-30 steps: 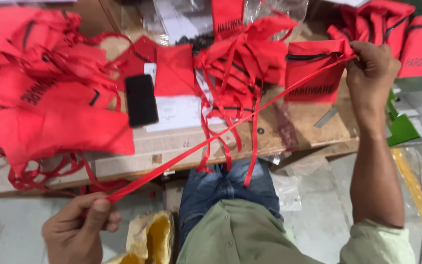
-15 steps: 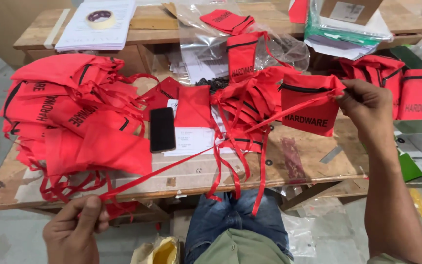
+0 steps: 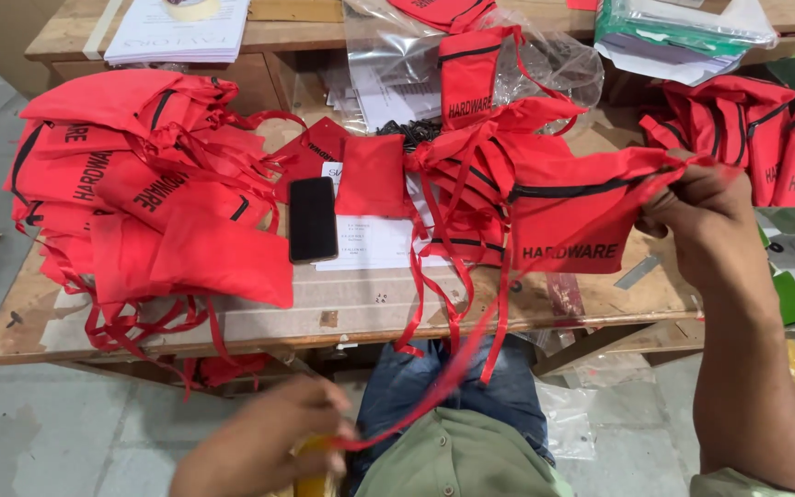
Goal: Assembling and tying straps on small red tool bags or pouches.
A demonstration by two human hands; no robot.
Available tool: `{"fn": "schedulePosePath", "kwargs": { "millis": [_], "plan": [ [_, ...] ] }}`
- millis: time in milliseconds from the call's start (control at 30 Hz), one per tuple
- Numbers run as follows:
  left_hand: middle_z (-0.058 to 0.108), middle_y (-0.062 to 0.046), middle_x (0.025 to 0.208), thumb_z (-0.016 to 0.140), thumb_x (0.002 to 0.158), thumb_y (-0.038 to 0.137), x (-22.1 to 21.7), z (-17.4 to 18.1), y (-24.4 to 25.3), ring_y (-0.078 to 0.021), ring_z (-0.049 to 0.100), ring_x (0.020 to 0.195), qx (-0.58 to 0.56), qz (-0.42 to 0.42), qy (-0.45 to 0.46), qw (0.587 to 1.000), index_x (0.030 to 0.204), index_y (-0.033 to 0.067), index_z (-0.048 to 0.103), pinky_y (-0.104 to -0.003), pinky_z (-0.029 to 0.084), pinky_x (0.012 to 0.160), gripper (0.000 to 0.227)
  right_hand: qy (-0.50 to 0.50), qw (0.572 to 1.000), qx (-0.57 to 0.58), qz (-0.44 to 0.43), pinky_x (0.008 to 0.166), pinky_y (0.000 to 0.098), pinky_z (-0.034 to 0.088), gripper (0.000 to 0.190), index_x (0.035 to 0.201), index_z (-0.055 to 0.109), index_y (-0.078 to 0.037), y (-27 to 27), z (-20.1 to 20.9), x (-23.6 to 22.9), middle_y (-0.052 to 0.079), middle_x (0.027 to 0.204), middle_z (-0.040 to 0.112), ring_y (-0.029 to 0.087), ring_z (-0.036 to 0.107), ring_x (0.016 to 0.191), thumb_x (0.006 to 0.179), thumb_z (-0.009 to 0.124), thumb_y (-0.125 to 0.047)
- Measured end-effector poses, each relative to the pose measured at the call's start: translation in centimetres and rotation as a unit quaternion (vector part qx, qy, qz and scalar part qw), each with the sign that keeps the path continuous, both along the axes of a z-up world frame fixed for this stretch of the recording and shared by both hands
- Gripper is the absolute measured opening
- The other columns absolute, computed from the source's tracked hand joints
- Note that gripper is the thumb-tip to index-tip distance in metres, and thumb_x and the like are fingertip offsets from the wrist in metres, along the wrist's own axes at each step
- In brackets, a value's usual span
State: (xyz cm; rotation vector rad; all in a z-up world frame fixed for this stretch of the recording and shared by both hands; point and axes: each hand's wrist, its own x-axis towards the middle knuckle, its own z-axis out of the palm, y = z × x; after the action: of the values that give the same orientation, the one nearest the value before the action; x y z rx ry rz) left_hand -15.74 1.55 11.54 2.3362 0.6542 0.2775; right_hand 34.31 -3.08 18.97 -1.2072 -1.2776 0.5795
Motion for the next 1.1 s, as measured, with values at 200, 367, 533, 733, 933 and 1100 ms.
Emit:
{"fn": "schedulePosePath", "kwargs": {
  "millis": [200,367,533,733,933,1100],
  "plan": [
    [0.047,-0.017,0.154,0.084,0.083,0.036,6.7,2.5,0.7,-0.0357,0.046,0.141,0.049,-0.097,-0.086,0.99,0.149,0.0072,0.051,-0.045,0.038,0.114,0.079,0.025,0.999,-0.024,0.007,0.062,0.0263,0.036,0.027,0.085,0.066,0.004,-1.1,-1.8,0.0,0.005,0.075,0.061,0.01,0.049,0.066,0.108,0.062,-0.011],
    [0.039,-0.024,0.159,0.079,0.091,0.037,16.1,5.0,1.2,-0.0332,0.041,0.149,0.04,0.031,-0.341,0.939,0.158,-0.0014,0.029,-0.042,0.037,0.12,0.092,0.028,0.997,-0.065,-0.034,0.056,0.026,0.032,0.022,0.094,0.067,0.001,-1.2,-0.4,-5.0,0.002,0.073,0.057,0.01,0.045,0.062,0.102,0.061,-0.019],
    [0.073,-0.006,0.12,0.073,0.103,0.025,21.4,3.7,1.0,-0.0086,0.065,0.11,-0.17,0.073,-0.508,0.841,0.138,0.0007,0.061,-0.027,0.055,0.099,0.044,-0.05,0.999,0.005,0.002,0.058,0.024,0.039,0.018,0.099,0.066,0.001,-1.9,0.0,-7.1,0.0,0.079,0.058,0.007,0.051,0.067,0.106,0.065,-0.015],
    [0.067,0.004,0.094,0.071,0.106,0.02,21.4,3.1,0.7,-0.0026,0.057,0.086,-0.156,0.082,-0.521,0.835,0.113,0.0015,0.069,-0.022,0.051,0.079,0.02,-0.099,0.991,0.081,-0.033,0.064,0.0208,0.044,0.017,0.119,0.07,0.0,-2.1,0.3,-8.4,0.001,0.094,0.066,0.005,0.056,0.074,0.105,0.068,-0.008],
    [0.069,0.003,0.094,0.071,0.103,0.017,20.7,3.3,1.0,-0.0032,0.058,0.084,-0.186,0.102,-0.511,0.833,0.113,0.001,0.071,-0.022,0.05,0.076,0.018,-0.127,0.981,0.149,-0.01,0.088,0.0228,0.051,0.01,0.116,0.069,0.004,-1.7,-0.6,-8.3,0.007,0.109,0.072,0.008,0.063,0.096,0.11,0.066,-0.004],
    [0.072,0.001,0.1,0.07,0.104,0.016,20.0,3.4,1.1,-0.0037,0.062,0.091,-0.18,0.09,-0.519,0.831,0.115,0.0008,0.07,-0.022,0.053,0.083,0.019,-0.062,0.982,0.173,0.041,0.093,0.0247,0.053,0.015,0.12,0.068,0.003,-1.8,-0.6,-8.6,0.009,0.116,0.073,0.01,0.065,0.102,0.107,0.066,-0.004]
  ]
}}
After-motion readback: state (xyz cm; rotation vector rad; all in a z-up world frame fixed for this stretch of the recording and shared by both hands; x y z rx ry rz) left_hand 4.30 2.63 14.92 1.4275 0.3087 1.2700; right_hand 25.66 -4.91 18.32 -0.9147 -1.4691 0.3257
